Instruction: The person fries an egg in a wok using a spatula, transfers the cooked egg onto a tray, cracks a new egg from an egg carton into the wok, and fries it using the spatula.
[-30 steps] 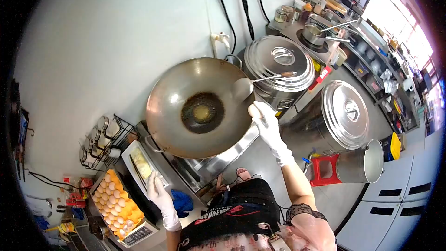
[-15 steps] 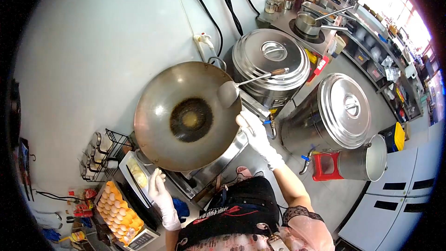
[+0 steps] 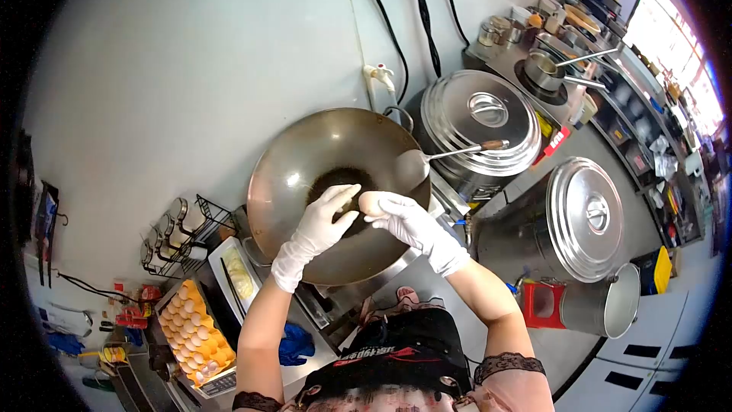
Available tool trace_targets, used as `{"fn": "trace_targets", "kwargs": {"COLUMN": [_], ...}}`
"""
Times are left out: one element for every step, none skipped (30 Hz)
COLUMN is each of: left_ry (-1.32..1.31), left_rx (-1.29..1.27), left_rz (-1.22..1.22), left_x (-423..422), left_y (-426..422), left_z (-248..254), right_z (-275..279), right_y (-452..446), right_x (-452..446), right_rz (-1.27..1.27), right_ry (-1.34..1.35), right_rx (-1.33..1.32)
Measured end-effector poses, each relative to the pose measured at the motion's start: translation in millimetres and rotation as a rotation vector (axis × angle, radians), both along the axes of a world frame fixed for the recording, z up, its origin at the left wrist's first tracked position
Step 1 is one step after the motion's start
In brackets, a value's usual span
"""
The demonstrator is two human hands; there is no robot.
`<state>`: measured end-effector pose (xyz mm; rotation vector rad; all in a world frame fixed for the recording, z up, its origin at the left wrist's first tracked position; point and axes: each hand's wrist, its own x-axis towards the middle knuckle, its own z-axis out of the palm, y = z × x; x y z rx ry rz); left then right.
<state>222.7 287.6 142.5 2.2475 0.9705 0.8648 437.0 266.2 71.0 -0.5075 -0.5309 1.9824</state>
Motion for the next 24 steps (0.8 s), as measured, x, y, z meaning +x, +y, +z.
{"fn": "trace_targets", "kwargs": {"left_ry": [0.001, 0.019, 0.037, 0.039, 0.065, 0.091, 0.092, 0.079, 0.065, 0.077, 0.076, 0.089, 0.104, 0.103, 0.123, 0.141, 0.14, 0.126, 0.112, 0.11, 0.079, 0.048, 0.045, 0.039], "left_rx": [-0.033, -0.049, -0.068, -0.067, -0.058, -0.048, -0.049, -0.034, -0.02, -0.018, -0.019, 0.023, 0.064, 0.062, 0.042, 0.023, 0.022, 0.015, 0.005, 0.001, -0.03, -0.06, -0.065, -0.071], "left_rz": [-0.021, -0.029, -0.039, -0.034, -0.018, -0.001, 0.005, 0.014, 0.023, 0.032, 0.041, 0.04, 0.039, 0.047, 0.067, 0.086, 0.09, 0.107, 0.123, 0.122, 0.138, 0.155, 0.154, 0.164], "left_x": [-2.5, -7.8, -13.0, -18.4, -24.1, -29.3, -33.8, -37.9, -40.9, -44.1, -46.4, -49.2, -52.3, -54.6, -55.9, -57.0, -58.5, -59.5, -60.4, -61.1, -61.2, -61.2, -61.0, -60.3], "left_y": [8.3, 14.4, 18.9, 22.4, 25.6, 29.6, 35.0, 40.5, 44.2, 47.7, 52.5, 59.1, 64.5, 68.9, 74.0, 78.7, 82.7, 86.0, 88.7, 91.8, 94.1, 96.1, 98.4, 100.1], "left_z": [-7.2, -14.1, -16.4, -19.5, -22.8, -26.4, -32.8, -39.3, -41.0, -42.5, -44.5, -52.2, -60.5, -69.2, -77.8, -83.9, -90.2, -95.9, -102.0, -108.3, -114.1, -120.1, -125.5, -128.3], "right_z": [0.2, 0.2, 0.8, 2.2, 1.6, -0.4, -2.4, -4.4, -8.2, -11.5, -14.9, -12.8, -18.8, -27.7, -37.9, -44.3, -50.9, -54.1, -57.8, -61.7, -64.8, -67.8, -70.4, -74.5], "right_y": [4.9, 10.5, 15.2, 20.2, 24.6, 29.7, 34.9, 41.5, 48.0, 55.6, 62.9, 69.7, 77.5, 86.4, 95.1, 102.2, 108.4, 113.4, 117.1, 120.7, 124.0, 127.0, 130.0, 133.3], "right_x": [-8.5, -15.9, -22.7, -27.6, -32.4, -37.1, -41.7, -46.3, -49.9, -53.5, -56.8, -61.2, -64.4, -68.6, -72.2, -75.2, -77.7, -80.1, -81.5, -82.4, -83.0, -82.8, -82.4, -82.3], "right_rz": [0.033, 0.058, 0.08, 0.092, 0.097, 0.116, 0.137, 0.157, 0.165, 0.192, 0.218, 0.222, 0.232, 0.249, 0.265, 0.279, 0.283, 0.281, 0.278, 0.279, 0.28, 0.282, 0.282, 0.291], "right_ry": [0.005, 0.007, 0.009, -0.015, -0.013, -0.044, -0.076, -0.11, -0.11, -0.102, -0.093, -0.193, -0.194, -0.249, -0.304, -0.331, -0.332, -0.361, -0.39, -0.392, -0.411, -0.43, -0.433, -0.453], "right_rx": [0.011, 0.01, 0.007, -0.001, 0.0, 0.004, 0.006, 0.005, 0.004, -0.001, -0.006, -0.046, -0.046, -0.023, 0.002, 0.012, 0.012, 0.016, 0.017, 0.012, 0.028, 0.043, 0.039, 0.04]}}
